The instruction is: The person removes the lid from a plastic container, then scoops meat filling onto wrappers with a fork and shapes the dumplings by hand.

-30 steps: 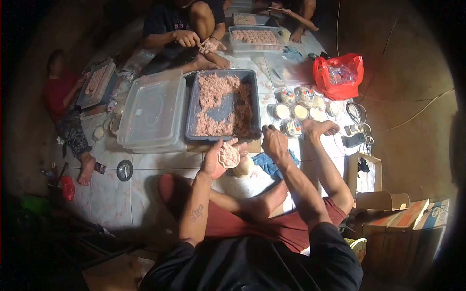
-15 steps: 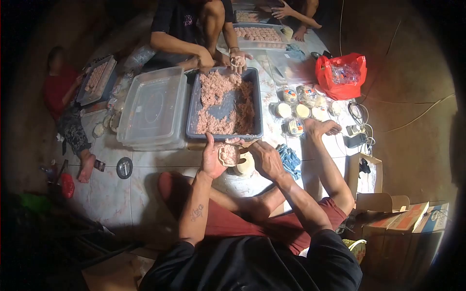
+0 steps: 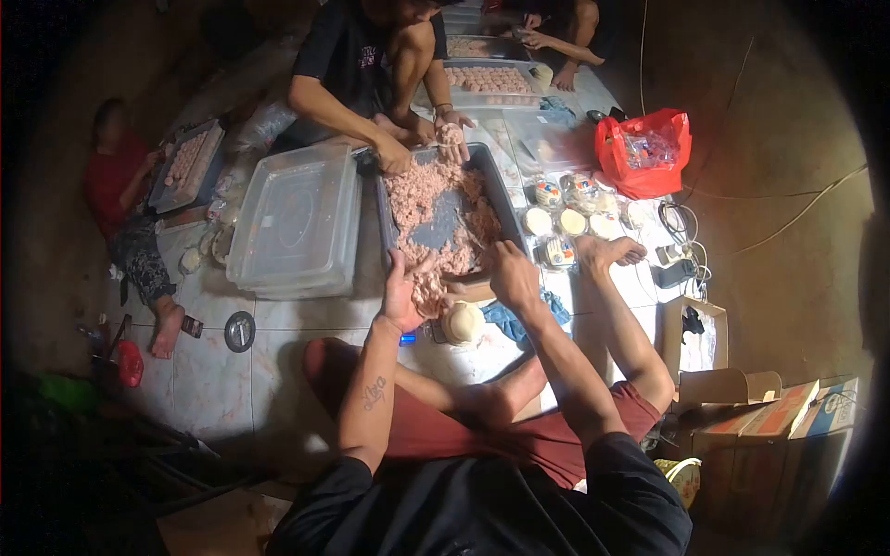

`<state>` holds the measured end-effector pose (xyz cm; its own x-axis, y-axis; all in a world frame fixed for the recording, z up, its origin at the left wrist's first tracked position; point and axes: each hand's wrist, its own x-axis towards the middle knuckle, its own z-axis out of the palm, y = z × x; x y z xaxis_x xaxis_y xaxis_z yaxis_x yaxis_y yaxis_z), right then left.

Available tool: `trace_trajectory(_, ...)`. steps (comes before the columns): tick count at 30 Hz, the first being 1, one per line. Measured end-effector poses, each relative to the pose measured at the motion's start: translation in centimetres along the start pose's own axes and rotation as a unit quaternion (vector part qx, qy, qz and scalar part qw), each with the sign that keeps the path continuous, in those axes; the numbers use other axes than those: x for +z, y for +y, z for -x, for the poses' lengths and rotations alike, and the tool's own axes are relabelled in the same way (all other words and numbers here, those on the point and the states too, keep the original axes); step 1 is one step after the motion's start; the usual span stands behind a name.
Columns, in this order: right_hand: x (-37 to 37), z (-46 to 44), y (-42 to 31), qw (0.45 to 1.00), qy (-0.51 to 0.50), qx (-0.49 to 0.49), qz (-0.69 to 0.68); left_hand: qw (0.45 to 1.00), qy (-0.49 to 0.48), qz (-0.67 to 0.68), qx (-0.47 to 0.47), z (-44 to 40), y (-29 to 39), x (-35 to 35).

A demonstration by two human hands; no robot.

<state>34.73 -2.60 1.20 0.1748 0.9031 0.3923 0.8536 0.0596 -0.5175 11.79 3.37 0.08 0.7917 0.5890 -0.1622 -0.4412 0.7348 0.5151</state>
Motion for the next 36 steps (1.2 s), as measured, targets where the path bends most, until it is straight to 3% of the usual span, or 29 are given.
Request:
trace_trajectory(1,0.5,0.2,0.6,0.992,-0.023,0.003,0.121,1.0,0.011,0.005,0.005,0.1,-0.2,-0.1)
trace_trajectory(5,0.1,0.6,-0.9,0.997,0.017,0.047,0.053,0.997,0.061,0.044,-0.001,0.4,-0.4,1.0)
trace_trajectory(6,-0.4,1.1,-2.1,0.998,0.014,0.068,-0.009,0.999,-0.001,0.033,0.008,0.7,-0.4,1.0)
trace_trajectory(7,0.1,1.5,-2.2,0.998,0.012,0.069,-0.009,0.999,0.0,0.034,0.008,0.5,-0.5,1.2)
trace_trajectory(9,1.7,2.7,-2.2,0.988,-0.002,-0.061,-0.143,0.995,0.045,0.091,-0.009,0.4,-0.9,2.2)
trace_trajectory(10,2.8,3.3,-2.5,0.989,-0.016,-0.04,-0.145,0.998,-0.006,0.057,-0.024,0.2,-1.0,1.1)
trace_trajectory(15,2.5,1.1,0.5,0.994,0.041,0.042,-0.088,0.994,-0.084,0.051,-0.037,2.0,-1.3,0.4)
trace_trajectory(18,1.8,-0.5,5.9,0.99,0.085,0.104,-0.035,0.992,0.094,-0.029,-0.074,3.6,-1.8,-2.9)
trace_trajectory(19,2.0,-0.9,7.4,0.982,0.156,0.095,0.05,0.992,0.096,-0.029,-0.073,4.1,-2.3,-3.1)
trace_trajectory(20,1.3,-1.2,8.2,0.977,0.123,0.165,0.051,0.99,0.104,-0.023,-0.09,4.7,-2.7,-3.2)
trace_trajectory(21,1.2,-1.5,8.8,0.982,0.147,0.116,0.034,0.988,0.11,-0.018,-0.108,4.9,-3.0,-3.1)
trace_trajectory(23,1.4,-1.9,9.9,0.979,0.116,0.161,0.034,0.992,0.084,0.003,-0.089,4.8,-3.5,-3.1)
trace_trajectory(25,3.8,-2.0,12.2,0.984,0.098,0.141,0.038,0.99,0.139,-0.012,0.002,3.6,-3.5,-3.6)
trace_trajectory(27,5.0,-2.2,12.9,0.989,0.082,0.119,0.042,0.993,0.111,-0.007,0.029,3.1,-2.4,-3.6)
trace_trajectory(29,5.7,-2.5,12.7,0.978,0.126,0.164,-0.029,0.986,0.147,0.045,0.061,3.0,-1.4,-2.9)
trace_trajectory(30,6.4,-2.3,13.2,0.977,0.097,0.191,-0.018,0.989,0.133,0.028,0.054,3.1,-1.2,-3.9)
trace_trajectory(36,6.0,-1.0,7.3,0.98,0.085,0.17,-0.064,0.979,0.18,0.032,0.094,4.0,0.2,-5.8)
